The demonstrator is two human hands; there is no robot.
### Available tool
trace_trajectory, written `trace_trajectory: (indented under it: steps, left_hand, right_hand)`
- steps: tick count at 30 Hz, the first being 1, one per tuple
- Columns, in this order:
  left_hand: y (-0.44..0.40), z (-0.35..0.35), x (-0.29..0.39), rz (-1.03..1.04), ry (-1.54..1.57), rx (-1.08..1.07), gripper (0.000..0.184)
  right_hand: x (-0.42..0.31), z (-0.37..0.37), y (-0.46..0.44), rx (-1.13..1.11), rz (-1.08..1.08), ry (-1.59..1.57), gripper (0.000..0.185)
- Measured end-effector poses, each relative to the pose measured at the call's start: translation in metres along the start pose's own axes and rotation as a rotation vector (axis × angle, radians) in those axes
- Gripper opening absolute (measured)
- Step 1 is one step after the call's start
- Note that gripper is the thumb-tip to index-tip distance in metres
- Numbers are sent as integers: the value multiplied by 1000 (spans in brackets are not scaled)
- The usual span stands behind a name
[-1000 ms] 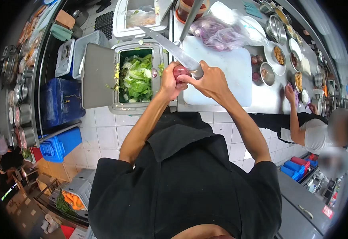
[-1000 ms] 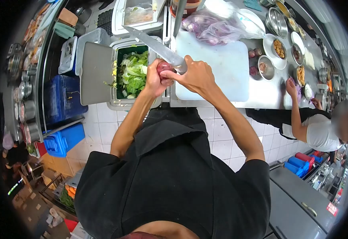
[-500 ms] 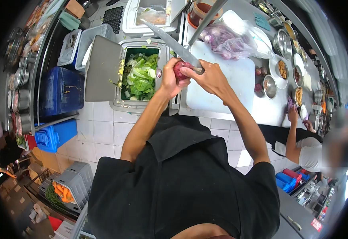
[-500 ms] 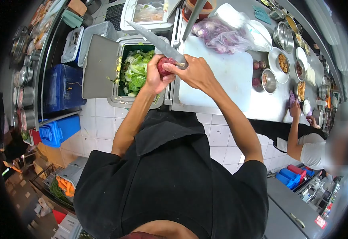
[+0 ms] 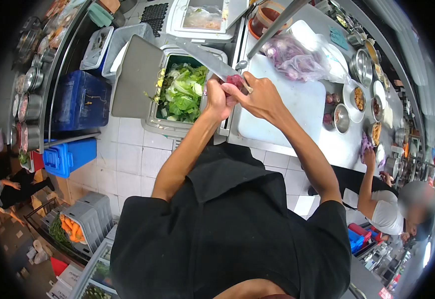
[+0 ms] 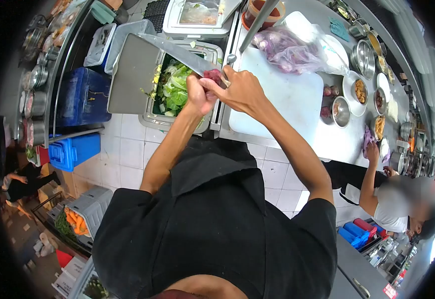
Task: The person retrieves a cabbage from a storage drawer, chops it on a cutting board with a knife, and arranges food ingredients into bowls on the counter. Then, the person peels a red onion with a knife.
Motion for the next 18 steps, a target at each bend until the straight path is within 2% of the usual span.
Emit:
trace_trajectory:
  steps: [2,4,6,9,11,13,15,16,17,18]
  left_hand:
    - [0,-7,11,122,74,197,33]
    - [5,-7,12,92,94,176,34]
    - [2,-20,10,65,160,189,40]
    - [6,-41,23,169,215,220,34]
    - [25,-39,45,247,88,264,33]
    - [25,-67,54,246,11,276,33]
    - [28,-95,63,313,2,327,32]
    - [40,-94,74,357,5,480,33]
    - [35,-112,83,461,145,439,34]
    - [30,-126,83,385,200,372,33]
  right_hand:
    - [-1,0,-4,-2,17,-37,73]
    - [1,8,-5,-14,36,-80,73]
    - [0,14,-12,58,-52,-75,72]
    - [-9,18,-28,139,-114,-115,68]
    - [-9,22,-43,147,-96,-85,64]
    - [-22,27,-55,88,-70,-62,63]
    - [-40,46,-59,90,-167,-103,62]
    - [-53,57,-55,77,-238,-189,60]
    - [-67,66,-48,102,-332,-129,58]
    - [-78,75,-41,89,-382,-104,58]
Point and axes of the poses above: each hand's wrist, its own y-axis away from the middle knuckle, its own z-axis out of the palm, x = y × z, the point moved 10 cm from there along -y, towards the middle knuckle, and after that the axes turned 9 degrees about -z, right-handed, at the moved point
